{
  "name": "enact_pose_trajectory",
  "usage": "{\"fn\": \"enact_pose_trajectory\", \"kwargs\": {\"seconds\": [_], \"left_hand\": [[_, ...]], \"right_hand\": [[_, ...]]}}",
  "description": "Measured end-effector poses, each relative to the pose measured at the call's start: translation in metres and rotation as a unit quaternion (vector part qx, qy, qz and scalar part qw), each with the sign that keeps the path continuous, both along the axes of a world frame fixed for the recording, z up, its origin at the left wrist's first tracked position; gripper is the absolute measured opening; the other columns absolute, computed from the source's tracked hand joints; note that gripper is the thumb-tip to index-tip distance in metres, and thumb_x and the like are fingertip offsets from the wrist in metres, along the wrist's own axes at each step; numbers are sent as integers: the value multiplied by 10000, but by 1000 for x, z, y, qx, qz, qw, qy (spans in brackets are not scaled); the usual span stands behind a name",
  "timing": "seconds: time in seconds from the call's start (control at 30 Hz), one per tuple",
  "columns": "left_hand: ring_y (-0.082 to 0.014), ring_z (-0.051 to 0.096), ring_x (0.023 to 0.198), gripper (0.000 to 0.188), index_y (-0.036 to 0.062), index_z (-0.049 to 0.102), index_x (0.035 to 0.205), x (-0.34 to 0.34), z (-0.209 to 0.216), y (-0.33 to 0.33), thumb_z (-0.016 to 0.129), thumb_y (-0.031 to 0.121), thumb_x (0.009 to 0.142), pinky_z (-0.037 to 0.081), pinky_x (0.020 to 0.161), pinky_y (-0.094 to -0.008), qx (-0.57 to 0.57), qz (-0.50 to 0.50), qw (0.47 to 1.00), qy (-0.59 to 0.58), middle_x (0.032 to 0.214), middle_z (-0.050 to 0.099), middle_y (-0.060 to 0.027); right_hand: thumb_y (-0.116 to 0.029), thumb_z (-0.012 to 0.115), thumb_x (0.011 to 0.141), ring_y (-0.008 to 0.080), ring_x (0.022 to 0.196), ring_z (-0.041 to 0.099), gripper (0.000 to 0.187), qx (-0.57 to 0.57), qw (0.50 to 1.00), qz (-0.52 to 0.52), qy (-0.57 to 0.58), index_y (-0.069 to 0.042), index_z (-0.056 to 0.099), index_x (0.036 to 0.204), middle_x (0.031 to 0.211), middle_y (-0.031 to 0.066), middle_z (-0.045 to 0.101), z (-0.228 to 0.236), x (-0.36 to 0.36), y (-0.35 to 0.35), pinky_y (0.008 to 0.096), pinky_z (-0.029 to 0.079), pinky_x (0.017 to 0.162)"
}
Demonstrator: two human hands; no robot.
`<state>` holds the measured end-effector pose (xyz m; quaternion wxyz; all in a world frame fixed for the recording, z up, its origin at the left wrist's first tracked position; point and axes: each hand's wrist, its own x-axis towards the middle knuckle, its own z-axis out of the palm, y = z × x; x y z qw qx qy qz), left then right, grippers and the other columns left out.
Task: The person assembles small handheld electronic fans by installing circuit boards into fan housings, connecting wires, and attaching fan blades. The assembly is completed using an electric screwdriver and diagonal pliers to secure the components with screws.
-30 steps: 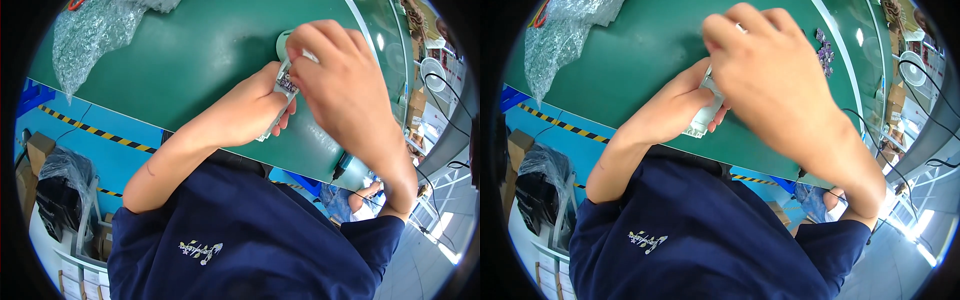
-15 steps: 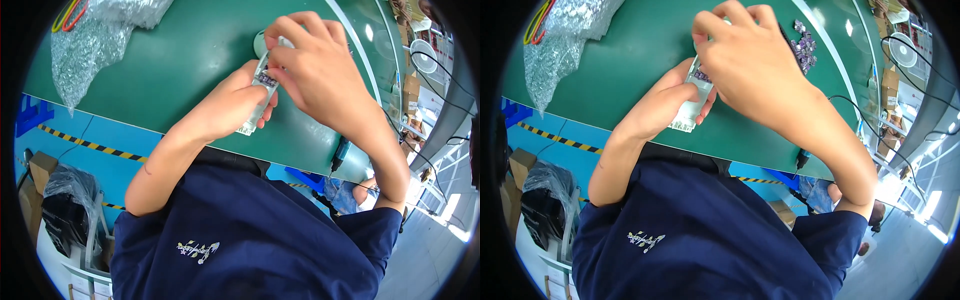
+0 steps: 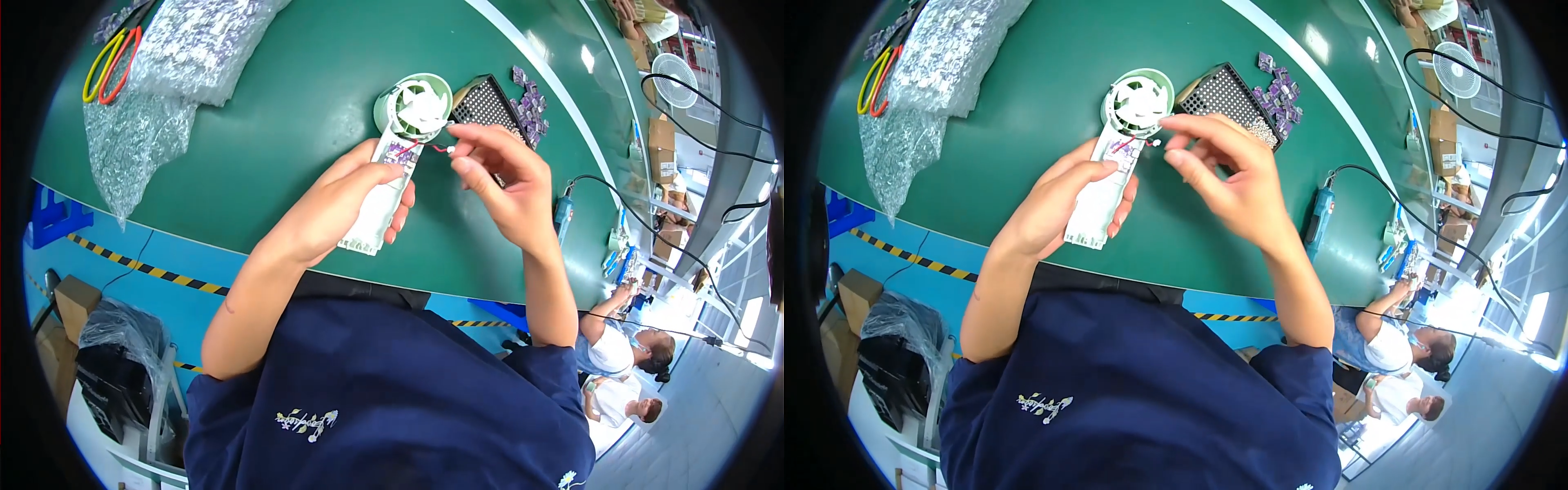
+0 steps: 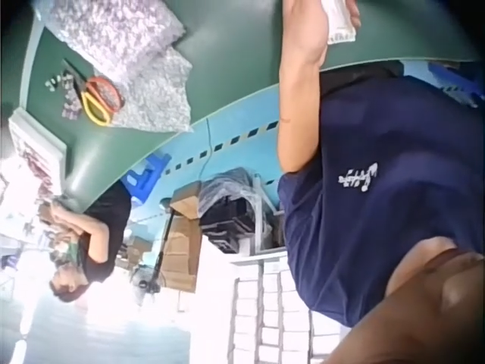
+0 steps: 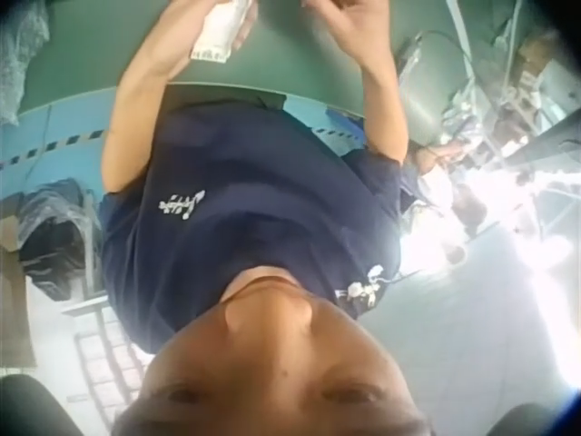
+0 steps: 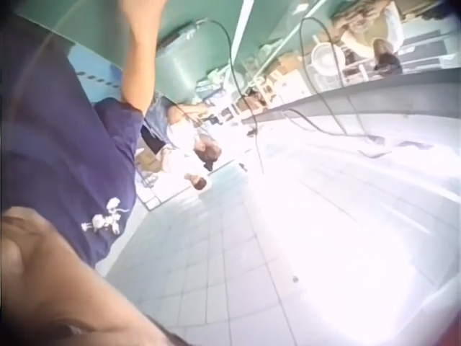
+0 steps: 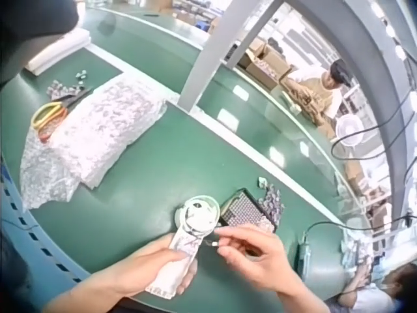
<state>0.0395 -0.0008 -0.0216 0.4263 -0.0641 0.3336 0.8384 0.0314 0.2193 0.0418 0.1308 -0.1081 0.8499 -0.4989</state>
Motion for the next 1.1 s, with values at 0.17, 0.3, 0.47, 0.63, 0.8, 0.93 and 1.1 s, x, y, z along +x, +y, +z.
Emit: {"fn": "enact_pose_trajectory", "kwargs": {"seconds": [0.17, 0.3, 0.47, 0.63, 0.8, 0.93, 1.1], "left_hand": [[-116, 599, 659, 282, 35, 498, 1096, 2, 0, 3, 444, 309, 1057, 513, 567, -264, -23, 5, 1000, 20, 863, 608, -58], [-113, 594, 646, 285, 29, 499, 1117, 1, 1, 5, 429, 301, 1065, 510, 553, -261, -24, 3, 999, 25, 855, 605, -56], [-119, 597, 657, 298, 23, 497, 1193, 0, 3, 2, 410, 280, 1070, 520, 568, -267, -10, 4, 999, 43, 861, 602, -57], [-127, 602, 671, 293, 26, 494, 1216, 2, 2, 0, 420, 265, 1064, 524, 577, -274, 9, 1, 1000, 15, 872, 609, -62], [-132, 604, 674, 285, 29, 490, 1224, 0, 2, 0, 434, 253, 1058, 523, 576, -277, 17, -5, 1000, -2, 875, 616, -67], [-132, 605, 675, 287, 27, 489, 1231, 0, 4, -1, 432, 250, 1058, 522, 575, -275, 13, -7, 1000, -3, 875, 617, -68], [-132, 604, 677, 287, 27, 490, 1235, 0, 5, 0, 431, 246, 1058, 520, 574, -275, 6, 8, 1000, -5, 874, 616, -69]], "right_hand": [[44, 709, 853, 104, 818, 619, 195, -5, 996, 42, 82, 2, 713, 1043, 1032, 85, 632, -7, -11, -4, 208, 500, 691], [39, 706, 861, 107, 810, 628, 176, -34, 993, 82, 74, 19, 691, 1036, 1048, 111, 671, -9, -14, -4, 206, 505, 686], [35, 669, 900, 132, 853, 665, 161, -106, 994, 17, -24, 49, 641, 1058, 1009, 121, 701, -20, -7, -8, 223, 529, 682], [69, 638, 908, 161, 910, 675, 145, -145, 989, -24, -26, 61, 637, 1053, 1012, 130, 688, -21, -6, -7, 262, 554, 768], [90, 636, 898, 180, 951, 666, 164, -157, 987, -28, -20, 73, 633, 1061, 1019, 134, 662, -23, -7, -7, 289, 558, 850], [92, 639, 893, 178, 958, 654, 170, -140, 990, -6, -1, 73, 637, 1062, 1034, 139, 646, -24, -7, -7, 283, 555, 855], [89, 633, 899, 175, 962, 649, 159, -121, 993, -3, 14, 73, 640, 1058, 1030, 128, 641, -22, -9, -9, 278, 551, 862]]}}
